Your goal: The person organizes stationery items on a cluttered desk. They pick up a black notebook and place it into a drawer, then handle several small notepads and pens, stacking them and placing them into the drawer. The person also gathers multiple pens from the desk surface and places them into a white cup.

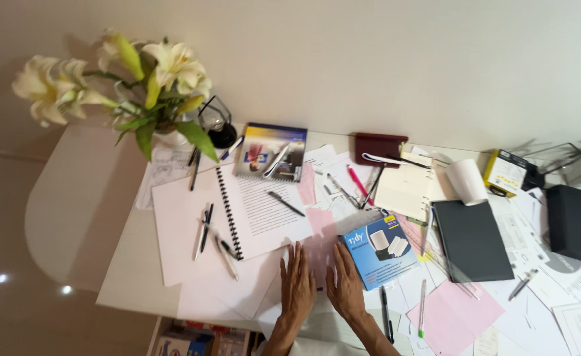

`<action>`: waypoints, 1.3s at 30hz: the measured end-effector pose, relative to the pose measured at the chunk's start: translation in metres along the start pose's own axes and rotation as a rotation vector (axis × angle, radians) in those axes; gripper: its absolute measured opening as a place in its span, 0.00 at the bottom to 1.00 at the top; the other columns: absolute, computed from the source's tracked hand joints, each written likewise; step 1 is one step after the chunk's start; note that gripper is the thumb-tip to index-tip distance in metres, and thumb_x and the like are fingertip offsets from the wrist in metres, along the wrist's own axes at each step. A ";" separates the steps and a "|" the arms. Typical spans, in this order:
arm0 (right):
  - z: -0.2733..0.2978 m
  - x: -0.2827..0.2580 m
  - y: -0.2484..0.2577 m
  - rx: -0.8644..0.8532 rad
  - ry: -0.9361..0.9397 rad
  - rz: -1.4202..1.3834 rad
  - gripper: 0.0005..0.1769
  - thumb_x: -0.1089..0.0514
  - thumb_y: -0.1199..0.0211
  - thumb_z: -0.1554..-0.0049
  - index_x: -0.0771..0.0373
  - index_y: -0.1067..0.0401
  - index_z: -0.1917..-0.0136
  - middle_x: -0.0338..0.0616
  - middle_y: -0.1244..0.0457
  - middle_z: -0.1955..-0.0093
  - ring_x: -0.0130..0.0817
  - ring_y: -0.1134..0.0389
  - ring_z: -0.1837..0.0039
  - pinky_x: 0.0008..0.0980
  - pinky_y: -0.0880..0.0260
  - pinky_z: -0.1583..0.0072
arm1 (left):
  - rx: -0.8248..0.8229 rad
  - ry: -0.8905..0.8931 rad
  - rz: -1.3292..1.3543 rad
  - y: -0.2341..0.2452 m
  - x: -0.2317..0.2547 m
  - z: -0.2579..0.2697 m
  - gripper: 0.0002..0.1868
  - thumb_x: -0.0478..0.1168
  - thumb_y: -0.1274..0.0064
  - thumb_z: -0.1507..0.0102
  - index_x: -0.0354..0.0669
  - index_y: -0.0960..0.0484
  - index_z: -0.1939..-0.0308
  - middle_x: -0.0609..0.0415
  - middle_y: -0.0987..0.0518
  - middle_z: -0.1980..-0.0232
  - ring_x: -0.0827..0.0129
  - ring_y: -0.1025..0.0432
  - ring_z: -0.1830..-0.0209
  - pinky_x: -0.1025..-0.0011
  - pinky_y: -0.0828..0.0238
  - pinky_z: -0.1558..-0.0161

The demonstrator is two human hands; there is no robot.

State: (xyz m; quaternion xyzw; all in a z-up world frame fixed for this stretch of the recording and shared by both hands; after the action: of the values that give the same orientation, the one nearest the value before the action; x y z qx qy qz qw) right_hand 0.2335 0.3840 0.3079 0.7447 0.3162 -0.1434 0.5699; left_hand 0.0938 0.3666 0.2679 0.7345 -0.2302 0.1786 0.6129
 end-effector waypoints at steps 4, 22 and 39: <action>0.007 0.004 0.009 0.008 -0.029 -0.016 0.32 0.64 0.40 0.43 0.72 0.41 0.26 0.64 0.46 0.24 0.61 0.44 0.24 0.50 0.39 0.29 | -0.019 -0.071 0.045 -0.010 0.009 -0.009 0.36 0.39 0.54 0.32 0.32 0.48 0.23 0.38 0.49 0.19 0.48 0.56 0.18 0.45 0.63 0.24; 0.051 -0.020 0.036 0.216 -0.098 0.086 0.32 0.64 0.39 0.42 0.65 0.41 0.25 0.57 0.45 0.24 0.57 0.39 0.27 0.46 0.32 0.33 | -0.137 -0.264 0.206 -0.011 0.027 0.006 0.34 0.39 0.52 0.32 0.33 0.43 0.24 0.35 0.45 0.20 0.44 0.52 0.19 0.44 0.58 0.25; 0.114 -0.035 0.054 0.273 -0.452 0.165 0.32 0.64 0.39 0.44 0.63 0.39 0.26 0.53 0.43 0.25 0.54 0.40 0.27 0.46 0.34 0.32 | -0.381 -0.430 0.168 -0.017 0.031 0.047 0.37 0.39 0.49 0.35 0.28 0.45 0.25 0.34 0.50 0.20 0.43 0.58 0.19 0.43 0.64 0.24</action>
State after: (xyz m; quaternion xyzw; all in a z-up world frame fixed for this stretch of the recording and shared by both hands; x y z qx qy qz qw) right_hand 0.2578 0.2577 0.3340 0.7870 0.0972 -0.3003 0.5302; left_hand 0.1280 0.3190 0.2627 0.6055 -0.4440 0.0223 0.6601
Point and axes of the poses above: each hand's wrist, its own z-axis away from the middle knuckle, its own y-axis out of the back of the hand, x = y × z, the point moved 4 cm from there along -z, towards the middle knuckle
